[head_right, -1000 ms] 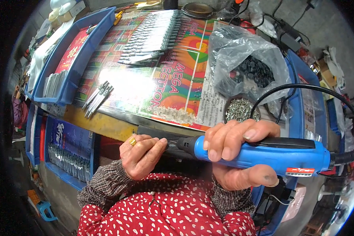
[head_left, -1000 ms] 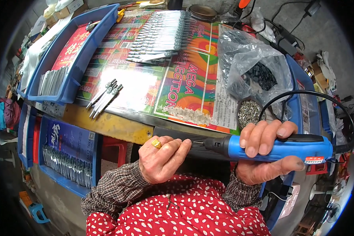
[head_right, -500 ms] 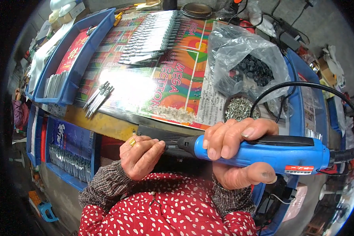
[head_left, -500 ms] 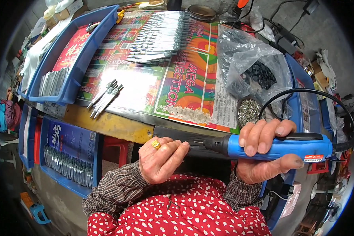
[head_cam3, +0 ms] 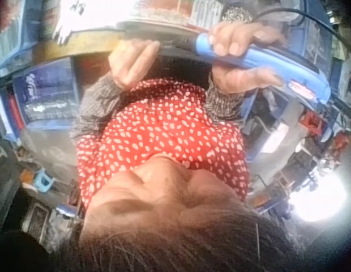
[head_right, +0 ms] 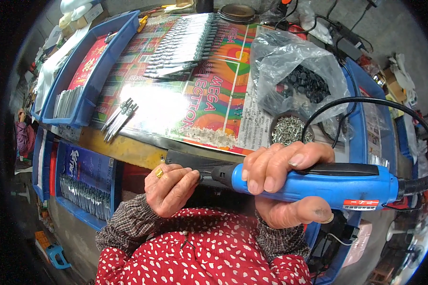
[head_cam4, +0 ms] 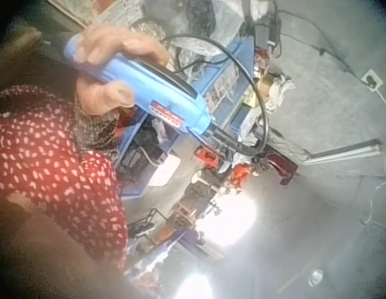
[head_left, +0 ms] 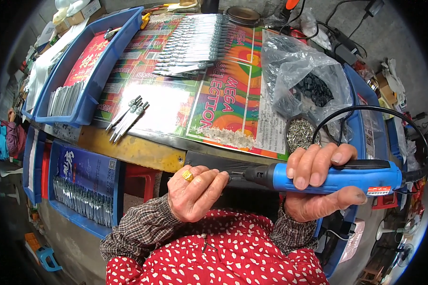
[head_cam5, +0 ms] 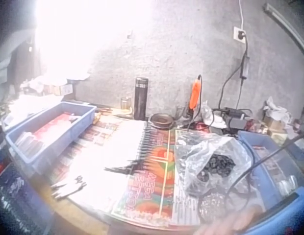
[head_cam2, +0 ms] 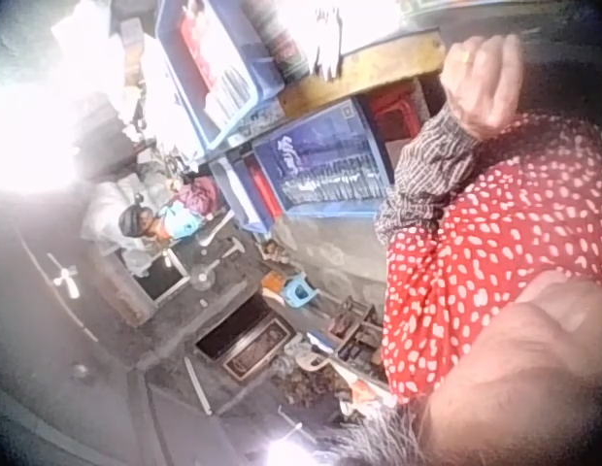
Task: The person assembles small components onto workpieces on a workbench using a motorized electric screwdriver.
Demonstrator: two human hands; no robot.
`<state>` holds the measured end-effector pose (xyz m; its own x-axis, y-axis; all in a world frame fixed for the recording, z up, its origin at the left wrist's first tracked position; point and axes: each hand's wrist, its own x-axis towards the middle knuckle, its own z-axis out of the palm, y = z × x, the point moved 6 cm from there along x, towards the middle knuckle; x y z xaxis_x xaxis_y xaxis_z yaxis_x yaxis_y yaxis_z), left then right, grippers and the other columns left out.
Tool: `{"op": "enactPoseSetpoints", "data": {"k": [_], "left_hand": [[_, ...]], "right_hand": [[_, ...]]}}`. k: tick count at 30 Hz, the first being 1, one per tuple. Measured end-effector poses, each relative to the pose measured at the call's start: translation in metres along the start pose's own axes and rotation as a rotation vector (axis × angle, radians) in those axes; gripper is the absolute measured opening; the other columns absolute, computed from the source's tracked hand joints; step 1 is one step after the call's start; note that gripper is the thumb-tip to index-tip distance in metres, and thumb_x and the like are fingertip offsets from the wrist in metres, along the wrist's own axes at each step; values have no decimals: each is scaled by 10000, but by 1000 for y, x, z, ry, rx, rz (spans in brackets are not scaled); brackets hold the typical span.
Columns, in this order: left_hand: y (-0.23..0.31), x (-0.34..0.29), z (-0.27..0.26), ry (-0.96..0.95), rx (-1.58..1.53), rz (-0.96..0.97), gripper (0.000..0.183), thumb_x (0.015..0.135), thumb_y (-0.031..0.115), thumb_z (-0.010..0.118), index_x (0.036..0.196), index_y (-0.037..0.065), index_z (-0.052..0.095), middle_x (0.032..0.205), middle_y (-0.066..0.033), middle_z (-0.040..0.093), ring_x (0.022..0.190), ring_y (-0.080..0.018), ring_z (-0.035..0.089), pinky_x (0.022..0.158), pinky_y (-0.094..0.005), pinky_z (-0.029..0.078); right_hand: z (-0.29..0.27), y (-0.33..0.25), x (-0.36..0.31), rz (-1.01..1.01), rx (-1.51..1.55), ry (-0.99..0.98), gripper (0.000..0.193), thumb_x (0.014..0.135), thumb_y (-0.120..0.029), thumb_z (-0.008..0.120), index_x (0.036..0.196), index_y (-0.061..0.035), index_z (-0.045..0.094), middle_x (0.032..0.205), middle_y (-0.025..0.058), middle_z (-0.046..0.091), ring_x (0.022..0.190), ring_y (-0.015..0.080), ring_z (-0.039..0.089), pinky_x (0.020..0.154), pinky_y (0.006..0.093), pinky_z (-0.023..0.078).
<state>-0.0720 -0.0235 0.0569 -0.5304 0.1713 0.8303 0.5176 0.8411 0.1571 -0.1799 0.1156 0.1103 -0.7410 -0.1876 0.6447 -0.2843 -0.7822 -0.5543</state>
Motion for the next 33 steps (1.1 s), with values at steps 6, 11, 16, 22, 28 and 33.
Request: {"op": "enactPoseSetpoints", "data": {"k": [6,11,16,22,28,33], "left_hand": [[0,1,1,-27,5,22,268,619,-12,665,880,-30,610,749,-83,557,593,-171,552,461,-262,412],[-1,1,2,-63,-46,-91,266,618,-27,648,881,-25,605,749,-86,548,581,-178,547,456,-267,415],[-8,-2,-2,-55,-177,-321,274,648,-47,642,915,-23,588,774,-137,559,636,-256,574,524,-308,462],[-9,-11,-7,-64,-326,-591,198,704,-45,625,893,-16,576,758,-139,559,613,-250,558,496,-278,437],[-12,-53,4,-33,-899,-1224,123,870,6,490,973,-39,540,770,-19,564,621,-27,489,536,-163,416],[-9,-63,7,71,-1111,-1374,145,877,10,488,1009,-33,529,770,-20,560,589,-36,488,520,-160,412]], "right_hand": [[0,0,0,-1,2,-6,599,773,-571,561,995,-44,385,670,52,492,530,159,516,522,323,454],[2,-2,0,-16,-8,-6,592,773,-565,570,991,-48,377,666,51,490,529,158,512,521,322,452],[3,-4,0,-14,-23,-10,605,766,-571,578,988,-46,374,665,55,492,527,161,510,523,324,456],[10,-4,0,-65,-22,-97,583,775,-528,600,986,-34,373,668,67,496,528,166,512,526,333,459],[21,-1,-4,-20,-54,-137,556,775,-467,632,984,-22,372,668,77,502,544,180,520,531,338,459],[26,4,-8,5,-79,-169,556,772,-452,645,992,-20,373,681,89,518,563,189,528,531,344,455]]}}
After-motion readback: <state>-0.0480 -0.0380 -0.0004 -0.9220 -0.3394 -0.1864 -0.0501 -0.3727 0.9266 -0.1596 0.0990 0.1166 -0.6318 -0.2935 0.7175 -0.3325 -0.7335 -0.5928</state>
